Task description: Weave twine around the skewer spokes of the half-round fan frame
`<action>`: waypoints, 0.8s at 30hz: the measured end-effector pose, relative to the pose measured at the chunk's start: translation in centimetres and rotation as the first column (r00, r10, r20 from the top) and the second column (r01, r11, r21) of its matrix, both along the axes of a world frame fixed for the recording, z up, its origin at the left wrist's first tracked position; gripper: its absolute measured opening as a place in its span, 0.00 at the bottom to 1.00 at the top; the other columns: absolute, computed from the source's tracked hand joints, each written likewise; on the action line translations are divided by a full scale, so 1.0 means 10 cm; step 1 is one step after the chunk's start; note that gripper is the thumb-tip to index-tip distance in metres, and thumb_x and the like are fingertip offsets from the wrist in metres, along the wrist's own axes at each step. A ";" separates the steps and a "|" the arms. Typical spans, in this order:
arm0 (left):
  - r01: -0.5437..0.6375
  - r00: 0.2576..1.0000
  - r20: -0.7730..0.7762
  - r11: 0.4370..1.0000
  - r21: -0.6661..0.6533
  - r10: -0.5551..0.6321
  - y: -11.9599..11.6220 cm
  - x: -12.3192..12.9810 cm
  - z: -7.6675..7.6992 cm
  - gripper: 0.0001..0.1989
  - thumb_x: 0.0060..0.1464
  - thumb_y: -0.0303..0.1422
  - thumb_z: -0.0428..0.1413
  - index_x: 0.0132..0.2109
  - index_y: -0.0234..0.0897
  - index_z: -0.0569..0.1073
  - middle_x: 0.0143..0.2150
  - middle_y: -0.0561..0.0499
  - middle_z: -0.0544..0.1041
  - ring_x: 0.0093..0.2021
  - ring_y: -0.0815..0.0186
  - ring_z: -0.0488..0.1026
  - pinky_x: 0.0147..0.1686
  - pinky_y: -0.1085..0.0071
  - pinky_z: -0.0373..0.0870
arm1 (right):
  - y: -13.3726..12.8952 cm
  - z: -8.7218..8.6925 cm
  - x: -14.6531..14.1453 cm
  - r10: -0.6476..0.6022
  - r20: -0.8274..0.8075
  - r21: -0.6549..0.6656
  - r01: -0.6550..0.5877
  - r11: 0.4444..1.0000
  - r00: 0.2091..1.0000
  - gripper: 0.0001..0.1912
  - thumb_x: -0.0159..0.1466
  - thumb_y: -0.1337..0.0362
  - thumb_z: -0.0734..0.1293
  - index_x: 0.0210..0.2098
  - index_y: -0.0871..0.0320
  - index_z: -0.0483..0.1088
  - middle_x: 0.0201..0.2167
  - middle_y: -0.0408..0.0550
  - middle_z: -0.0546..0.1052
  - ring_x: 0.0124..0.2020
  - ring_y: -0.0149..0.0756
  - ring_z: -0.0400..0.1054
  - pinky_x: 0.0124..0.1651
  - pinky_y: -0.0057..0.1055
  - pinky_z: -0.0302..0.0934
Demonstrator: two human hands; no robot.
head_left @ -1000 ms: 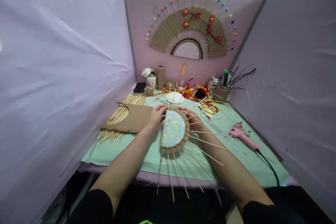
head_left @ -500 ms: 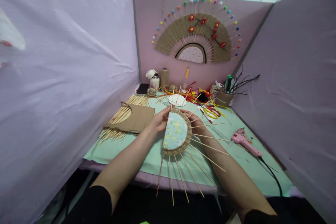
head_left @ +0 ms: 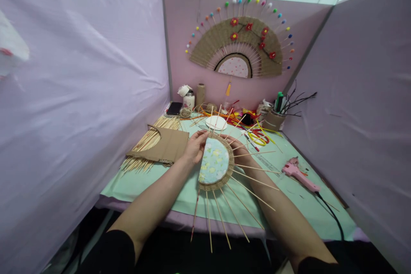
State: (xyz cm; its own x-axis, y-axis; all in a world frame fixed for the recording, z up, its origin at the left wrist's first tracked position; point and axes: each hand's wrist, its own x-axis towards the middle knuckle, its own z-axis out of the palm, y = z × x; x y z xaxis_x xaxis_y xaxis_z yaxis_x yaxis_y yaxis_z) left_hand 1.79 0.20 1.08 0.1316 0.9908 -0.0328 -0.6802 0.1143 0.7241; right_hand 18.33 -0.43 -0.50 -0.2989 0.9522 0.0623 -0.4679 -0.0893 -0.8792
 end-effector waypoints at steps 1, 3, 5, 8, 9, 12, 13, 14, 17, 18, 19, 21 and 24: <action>-0.004 1.000 -0.016 1.000 0.018 0.004 -0.01 0.00 0.01 0.21 0.33 0.31 0.70 0.35 0.35 0.70 0.30 0.55 0.76 0.28 0.71 0.73 0.31 0.74 0.67 | 0.00 0.00 0.00 -0.003 0.009 -0.001 0.003 1.000 1.000 0.15 0.52 0.63 0.72 0.41 0.56 0.74 0.36 0.45 0.80 0.34 0.37 0.73 0.40 0.35 0.66; -0.019 0.999 -0.039 0.999 0.048 0.020 -0.03 0.00 0.03 0.23 0.31 0.30 0.70 0.36 0.35 0.69 0.32 0.55 0.76 0.30 0.71 0.72 0.32 0.74 0.66 | 0.00 -0.01 0.01 -0.016 0.025 -0.004 0.017 1.000 1.000 0.16 0.53 0.62 0.72 0.41 0.55 0.74 0.37 0.46 0.80 0.35 0.38 0.73 0.41 0.36 0.66; -0.030 0.998 -0.056 0.998 0.062 0.034 -0.05 0.01 0.03 0.24 0.32 0.30 0.70 0.37 0.36 0.68 0.32 0.56 0.75 0.30 0.72 0.72 0.32 0.74 0.66 | 0.01 -0.02 0.02 -0.029 0.037 -0.006 0.030 1.000 0.999 0.16 0.53 0.62 0.72 0.41 0.55 0.74 0.37 0.46 0.80 0.36 0.40 0.73 0.41 0.37 0.66; -0.023 0.997 -0.070 0.997 0.068 0.028 -0.07 0.01 0.02 0.24 0.33 0.30 0.69 0.39 0.37 0.68 0.34 0.56 0.74 0.30 0.72 0.71 0.32 0.74 0.65 | 0.02 -0.04 0.02 -0.037 0.044 -0.001 0.037 0.999 0.998 0.16 0.53 0.61 0.72 0.41 0.55 0.74 0.37 0.47 0.80 0.36 0.41 0.73 0.41 0.38 0.67; -0.018 0.997 -0.070 0.997 0.075 0.023 -0.08 0.01 0.01 0.24 0.33 0.30 0.69 0.39 0.37 0.68 0.34 0.56 0.74 0.31 0.71 0.72 0.32 0.74 0.65 | 0.02 -0.04 0.02 -0.038 0.041 0.000 0.039 0.999 0.998 0.16 0.52 0.61 0.72 0.41 0.55 0.74 0.37 0.47 0.80 0.36 0.41 0.73 0.40 0.38 0.67; -0.011 0.999 -0.051 0.995 0.101 0.016 -0.10 0.03 -0.02 0.24 0.34 0.28 0.68 0.40 0.37 0.68 0.36 0.55 0.74 0.33 0.70 0.73 0.35 0.73 0.67 | 0.04 -0.05 0.02 -0.038 0.032 0.001 0.038 0.999 0.999 0.16 0.51 0.62 0.71 0.40 0.55 0.74 0.36 0.46 0.79 0.35 0.40 0.73 0.39 0.37 0.66; -0.015 0.999 -0.039 0.995 0.103 0.019 -0.10 0.03 -0.03 0.23 0.34 0.27 0.68 0.40 0.37 0.68 0.36 0.54 0.75 0.34 0.70 0.73 0.36 0.73 0.67 | 0.04 -0.05 0.02 -0.039 0.036 0.003 0.038 0.999 0.999 0.15 0.51 0.62 0.71 0.39 0.55 0.74 0.36 0.46 0.79 0.34 0.40 0.73 0.39 0.37 0.66; -0.022 0.999 -0.028 0.995 0.099 0.025 -0.09 0.04 -0.04 0.23 0.35 0.26 0.68 0.39 0.37 0.68 0.36 0.54 0.75 0.34 0.70 0.73 0.36 0.73 0.67 | 0.04 -0.05 0.02 -0.041 0.042 0.006 0.041 0.999 0.998 0.15 0.51 0.62 0.71 0.39 0.55 0.74 0.36 0.46 0.79 0.34 0.40 0.73 0.39 0.37 0.66; -0.052 0.999 -0.006 0.998 0.025 0.052 -0.03 0.02 -0.03 0.20 0.36 0.23 0.66 0.38 0.36 0.69 0.33 0.55 0.75 0.32 0.71 0.73 0.34 0.74 0.67 | 0.03 -0.02 0.02 -0.050 0.066 0.021 0.049 0.999 0.997 0.16 0.51 0.63 0.72 0.40 0.54 0.74 0.37 0.46 0.79 0.35 0.38 0.72 0.39 0.36 0.65; -0.064 0.998 -0.004 0.998 -0.018 0.064 0.00 0.00 -0.01 0.19 0.38 0.22 0.66 0.38 0.36 0.68 0.32 0.55 0.75 0.30 0.71 0.73 0.33 0.74 0.68 | 0.02 -0.01 0.03 -0.050 0.076 0.032 0.048 0.998 0.996 0.15 0.52 0.62 0.72 0.40 0.54 0.74 0.38 0.46 0.79 0.36 0.38 0.72 0.39 0.35 0.65; -0.075 0.997 -0.004 0.995 -0.066 0.075 0.03 -0.04 0.02 0.18 0.39 0.21 0.65 0.38 0.36 0.68 0.30 0.55 0.75 0.28 0.71 0.73 0.32 0.74 0.68 | 0.02 0.01 0.04 -0.056 0.089 0.045 0.052 0.998 0.994 0.15 0.52 0.61 0.72 0.40 0.54 0.74 0.37 0.46 0.78 0.36 0.37 0.71 0.40 0.35 0.65; -0.086 0.996 0.006 0.985 -0.149 0.088 0.10 -0.14 0.10 0.16 0.42 0.20 0.63 0.37 0.37 0.67 0.28 0.55 0.75 0.27 0.70 0.74 0.31 0.73 0.70 | 0.01 0.05 0.07 -0.092 0.133 0.057 0.085 0.995 0.987 0.14 0.53 0.59 0.72 0.39 0.55 0.75 0.34 0.45 0.77 0.35 0.35 0.70 0.39 0.32 0.64; -0.076 0.996 0.032 0.975 -0.209 0.084 0.18 -0.38 0.26 0.12 0.46 0.21 0.62 0.35 0.37 0.68 0.26 0.54 0.76 0.27 0.68 0.75 0.32 0.71 0.73 | -0.04 0.17 0.16 -0.176 0.266 0.044 0.170 0.984 0.948 0.13 0.52 0.59 0.73 0.37 0.55 0.76 0.30 0.44 0.76 0.30 0.30 0.67 0.34 0.28 0.63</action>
